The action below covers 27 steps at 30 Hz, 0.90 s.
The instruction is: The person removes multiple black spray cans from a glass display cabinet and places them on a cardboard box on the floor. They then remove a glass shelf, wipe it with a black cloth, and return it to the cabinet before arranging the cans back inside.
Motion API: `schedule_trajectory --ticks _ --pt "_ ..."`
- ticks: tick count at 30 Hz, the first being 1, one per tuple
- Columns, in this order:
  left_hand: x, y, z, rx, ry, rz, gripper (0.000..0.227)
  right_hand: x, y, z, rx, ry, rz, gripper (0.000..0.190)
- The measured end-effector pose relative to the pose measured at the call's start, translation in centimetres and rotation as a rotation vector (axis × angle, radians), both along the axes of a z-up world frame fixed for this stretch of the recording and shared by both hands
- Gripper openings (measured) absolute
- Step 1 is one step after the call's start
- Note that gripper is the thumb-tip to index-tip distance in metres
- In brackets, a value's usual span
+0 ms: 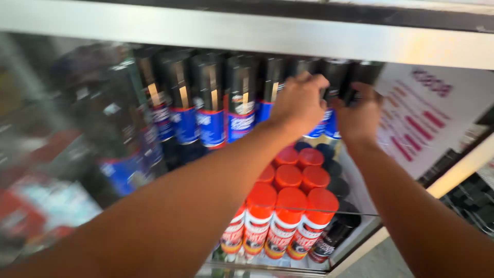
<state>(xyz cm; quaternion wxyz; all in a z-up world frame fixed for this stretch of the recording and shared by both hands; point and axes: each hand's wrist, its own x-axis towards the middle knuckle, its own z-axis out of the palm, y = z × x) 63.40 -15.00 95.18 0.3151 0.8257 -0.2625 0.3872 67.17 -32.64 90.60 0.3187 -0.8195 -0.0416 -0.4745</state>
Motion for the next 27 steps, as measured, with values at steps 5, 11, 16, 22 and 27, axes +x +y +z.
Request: schedule_trajectory --ticks 5,11,16,22,27 --pt "4.1 -0.4 2.1 0.140 -0.154 0.069 0.052 3.0 -0.3 1.0 -0.058 -0.084 -0.037 0.080" --pt "6.9 -1.1 3.6 0.381 0.094 0.111 0.046 6.7 -2.0 3.1 -0.174 0.175 -0.098 0.060" --pt "7.7 -2.0 3.3 0.218 0.111 0.062 0.040 7.5 -2.1 3.8 -0.358 0.090 -0.117 0.045" --pt "7.2 -3.3 2.9 0.151 -0.027 0.004 0.050 4.0 -1.7 2.8 -0.326 -0.053 -0.177 0.044" --pt "6.4 -2.3 3.0 0.156 -0.099 -0.037 0.058 1.8 -0.7 2.7 -0.317 -0.092 -0.184 0.063"
